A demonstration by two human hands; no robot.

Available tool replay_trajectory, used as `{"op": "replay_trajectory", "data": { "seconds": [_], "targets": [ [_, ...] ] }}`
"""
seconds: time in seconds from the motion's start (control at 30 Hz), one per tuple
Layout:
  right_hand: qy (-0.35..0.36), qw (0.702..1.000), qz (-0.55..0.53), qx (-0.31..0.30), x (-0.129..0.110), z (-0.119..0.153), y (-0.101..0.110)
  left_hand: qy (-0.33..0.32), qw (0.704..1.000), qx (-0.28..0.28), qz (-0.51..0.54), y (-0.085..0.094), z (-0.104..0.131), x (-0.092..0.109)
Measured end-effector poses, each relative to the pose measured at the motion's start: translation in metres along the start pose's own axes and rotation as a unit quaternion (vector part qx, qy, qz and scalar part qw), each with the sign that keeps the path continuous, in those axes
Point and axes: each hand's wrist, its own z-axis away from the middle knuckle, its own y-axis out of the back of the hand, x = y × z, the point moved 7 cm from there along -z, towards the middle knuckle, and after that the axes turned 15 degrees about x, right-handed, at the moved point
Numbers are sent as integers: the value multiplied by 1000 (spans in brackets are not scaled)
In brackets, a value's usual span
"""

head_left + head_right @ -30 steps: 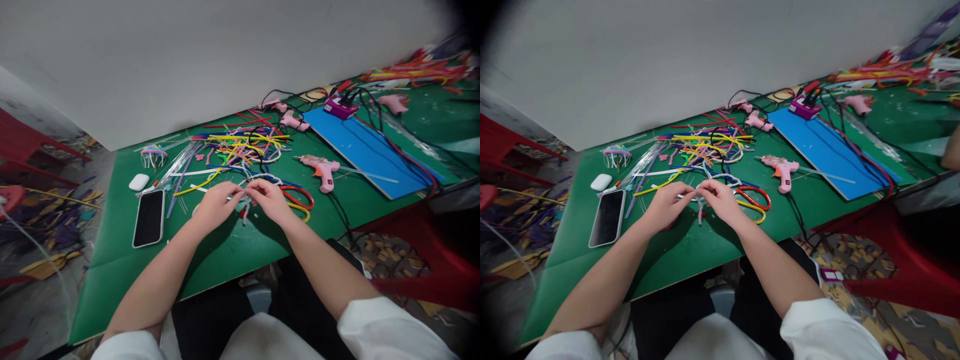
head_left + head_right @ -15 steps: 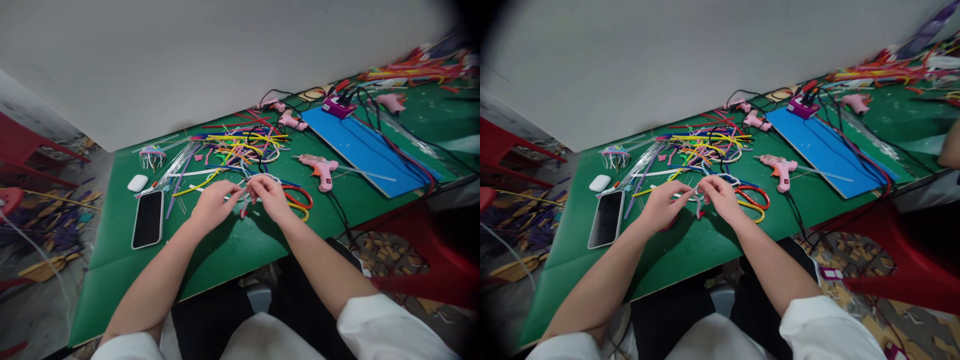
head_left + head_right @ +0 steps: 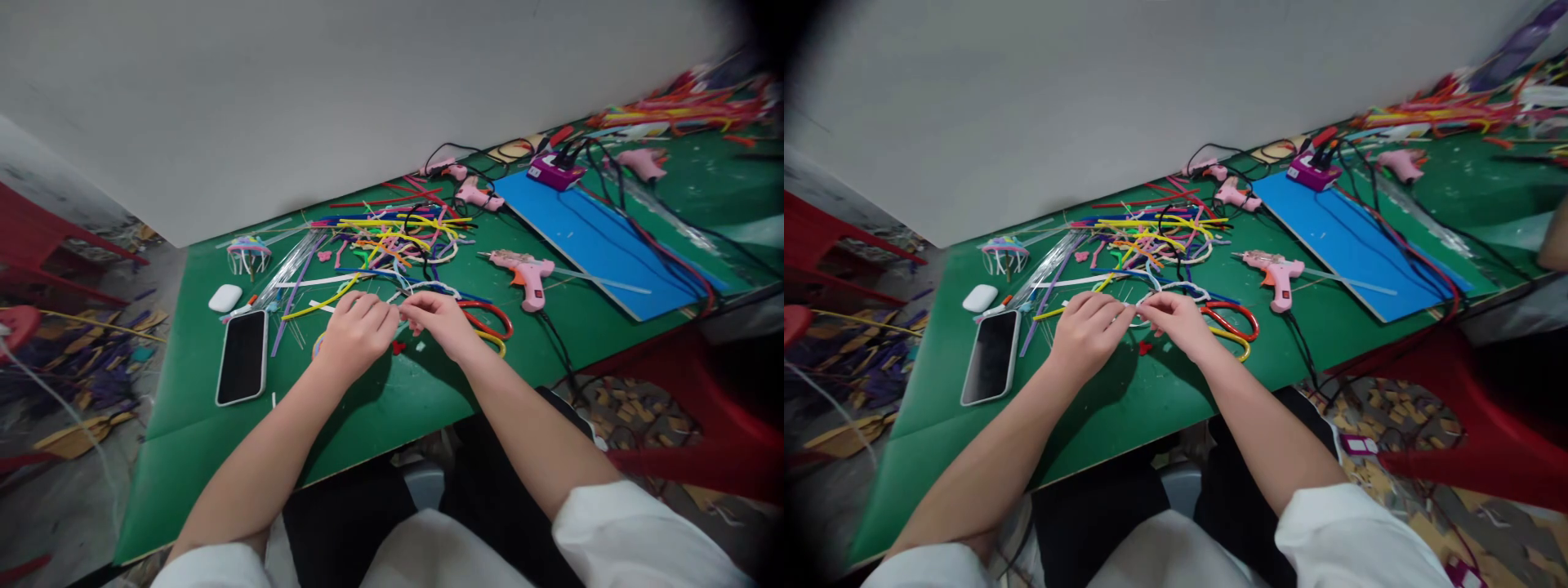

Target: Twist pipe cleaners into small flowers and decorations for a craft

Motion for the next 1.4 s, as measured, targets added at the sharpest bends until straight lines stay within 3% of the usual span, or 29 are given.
{"op": "replay_trajectory", "data": {
  "seconds": [0.2,0.4,0.63,0.83,1.0,1.23,1.4],
  "targets": [
    [7,1000,-13,-8,-2,1,-1,-2,999,24,-28,1,2,-4],
    [31,999,-4,5,-7,1,0,92,993,61,40,1,0,-16],
    [34,999,-7,-6,-3,0,-3,36,996,72,38,1,2,-12],
    [20,997,-37,-58,-5,5,-10,26,993,101,64,4,3,-15],
    [2,996,-49,-69,-7,8,-11,102,980,82,148,1,2,-22],
    [3,996,-73,-61,-8,8,-11,279,936,35,212,-6,6,-25],
    [50,997,-51,-31,-14,8,-8,289,939,19,183,-7,7,-21]
  ]
}}
